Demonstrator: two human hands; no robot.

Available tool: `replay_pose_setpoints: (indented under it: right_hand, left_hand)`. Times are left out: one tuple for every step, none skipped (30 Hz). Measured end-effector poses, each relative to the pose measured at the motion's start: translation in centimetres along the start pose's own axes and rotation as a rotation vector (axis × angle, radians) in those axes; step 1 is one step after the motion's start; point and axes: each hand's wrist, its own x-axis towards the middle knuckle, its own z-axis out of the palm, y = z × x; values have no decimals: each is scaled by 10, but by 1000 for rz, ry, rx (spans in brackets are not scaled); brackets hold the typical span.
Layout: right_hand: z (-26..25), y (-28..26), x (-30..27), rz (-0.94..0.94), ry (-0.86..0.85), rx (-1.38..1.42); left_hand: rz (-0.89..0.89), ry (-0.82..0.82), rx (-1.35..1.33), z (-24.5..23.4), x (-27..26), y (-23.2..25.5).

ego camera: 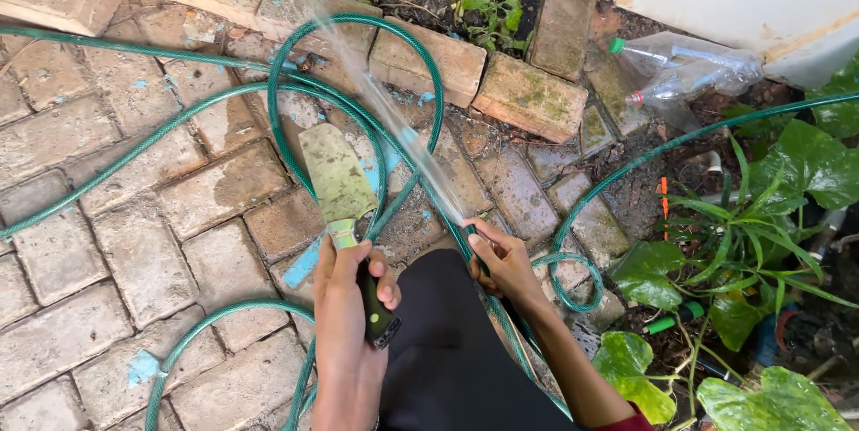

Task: Watering plants in an outdoor garden using a hose.

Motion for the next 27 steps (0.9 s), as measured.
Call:
replay_pose_setpoints:
  right_hand:
    - [1,-2,0,-1,-3,-13]
    - [1,-4,0,-3,-3,-13]
    - [1,-5,-1,-2,-4,-26]
    - [1,-7,-1,-1,-5,-38]
    - [1,-8,-2,-2,-1,-38]
    - [2,-10,-3,0,2,-40]
    - [2,-11,-4,3,3,-43]
    - [2,-10,-4,5,5,-42]
    - [2,-10,-4,7,8,-34]
    - [2,-9,-3,10,11,-26]
    - [1,-6,-2,10,12,-25]
    - [0,-3,0,6,12,-11]
    - [-2,-1,2,3,13,3]
    - [-3,0,1,3,14,4]
    - [-3,0,1,0,16,11]
    - [-4,0,1,-3,17,19]
    - [-4,-1,1,-3,17,19]
    - [-5,-2,1,-4,23,15]
    - [-5,-3,0,-5,29,12]
    - [-5,-5,-1,-5,28,11]
    - [-5,-8,-2,3,36,12]
    - [-5,-10,-2,10,43,13]
    - [-6,-10,-2,11,42,13]
    - [-7,-9,-3,13,46,27]
    - [-8,-9,-3,15,50,41]
    - [-9,-8,-2,15,49,41]
    - [-11,-7,-1,7,54,54]
  left_hand:
    - [-5,-13,3,1,0,0]
    - [-4,-15,3,2,0,1]
    - [-13,-8,9,3,-1,2]
    - [-22,-1,16,4,-1,3]
    - [-25,-4,17,4,-1,2]
    - [-29,-1,14,3,0,2]
    - [-33,4,11,2,0,1]
    - [-35,3,12,1,1,1]
    - [-31,-8,5,0,2,0]
    - [-26,-19,-2,-1,2,0]
    - [-27,-19,-1,-1,2,1]
    - [-23,-20,0,0,2,1]
    - [-21,-22,1,0,2,2]
    - [-22,-23,2,0,2,2]
    - [-21,-20,5,0,1,2]
    - [-19,-18,8,0,1,2]
    - [-19,-17,8,0,1,2]
    - [-17,-22,8,0,1,2]
    - [-14,-26,8,0,1,1]
    - [-14,-25,8,0,1,1]
    - [-14,-27,10,-1,1,1]
    - [-14,-29,12,0,1,1]
    - [-13,-28,11,-1,0,1]
    - [-16,-30,9,-1,0,1]
    - [-18,-32,7,-1,0,1]
    - [-18,-32,7,-1,1,0]
    - [-17,-36,2,-1,1,0]
